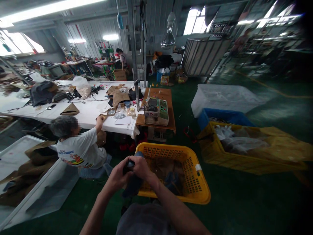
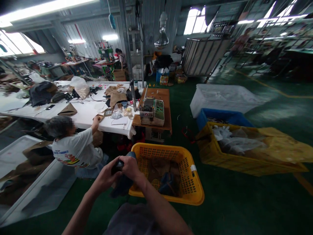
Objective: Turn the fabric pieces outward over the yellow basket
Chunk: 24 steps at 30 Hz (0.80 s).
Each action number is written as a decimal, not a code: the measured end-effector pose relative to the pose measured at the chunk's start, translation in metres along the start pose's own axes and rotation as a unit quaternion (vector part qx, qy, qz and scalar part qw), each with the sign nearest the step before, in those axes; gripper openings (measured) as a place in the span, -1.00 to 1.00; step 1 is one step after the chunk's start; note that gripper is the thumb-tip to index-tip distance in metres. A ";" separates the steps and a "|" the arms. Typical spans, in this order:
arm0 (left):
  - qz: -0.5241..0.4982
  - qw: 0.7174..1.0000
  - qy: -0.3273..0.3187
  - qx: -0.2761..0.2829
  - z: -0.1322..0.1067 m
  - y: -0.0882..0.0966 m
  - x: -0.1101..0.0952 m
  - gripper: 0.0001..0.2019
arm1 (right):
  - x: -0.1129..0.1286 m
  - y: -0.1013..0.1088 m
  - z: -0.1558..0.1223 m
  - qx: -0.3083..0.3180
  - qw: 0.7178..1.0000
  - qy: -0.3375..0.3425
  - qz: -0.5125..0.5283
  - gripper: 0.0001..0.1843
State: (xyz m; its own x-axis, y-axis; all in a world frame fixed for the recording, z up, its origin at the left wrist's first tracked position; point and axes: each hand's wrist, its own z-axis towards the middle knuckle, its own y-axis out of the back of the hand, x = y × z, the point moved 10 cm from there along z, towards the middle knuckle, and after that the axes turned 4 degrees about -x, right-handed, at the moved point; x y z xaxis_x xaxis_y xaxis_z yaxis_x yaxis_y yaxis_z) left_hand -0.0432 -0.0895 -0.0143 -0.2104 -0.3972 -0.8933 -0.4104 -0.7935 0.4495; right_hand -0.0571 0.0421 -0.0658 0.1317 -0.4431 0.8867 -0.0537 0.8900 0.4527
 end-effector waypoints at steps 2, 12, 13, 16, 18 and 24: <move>-0.066 0.997 0.035 0.017 0.001 -0.007 0.004 -0.42 | -0.001 0.005 -0.003 0.007 1.000 0.012 0.007 -0.73; -0.060 0.985 0.094 -0.132 -0.019 -0.023 0.074 -0.70 | -0.013 0.019 -0.049 -0.068 0.993 -0.042 -0.091 -0.22; -0.057 0.984 0.092 -0.139 -0.020 -0.023 0.071 -0.72 | -0.019 0.021 -0.053 -0.084 0.990 -0.055 -0.099 -0.19; -0.052 0.980 0.084 -0.172 -0.021 -0.011 0.062 -0.74 | -0.043 0.027 -0.061 -0.082 0.989 -0.085 -0.085 -0.30; -0.083 0.978 0.083 -0.174 -0.019 -0.003 0.058 -0.73 | -0.059 0.022 -0.062 -0.028 0.994 -0.106 0.001 -0.45; -0.166 0.982 0.064 -0.068 -0.006 -0.001 0.039 -0.65 | -0.057 0.021 -0.054 -0.041 0.920 -0.156 0.356 -0.57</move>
State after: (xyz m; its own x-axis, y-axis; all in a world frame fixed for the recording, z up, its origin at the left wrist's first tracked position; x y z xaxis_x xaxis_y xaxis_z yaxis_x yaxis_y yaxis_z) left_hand -0.0455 -0.1069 -0.0494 0.0317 -0.1544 -0.9875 -0.3127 -0.9399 0.1369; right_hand -0.0119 0.0921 -0.1116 -0.2001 0.2572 0.9454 0.0607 0.9663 -0.2501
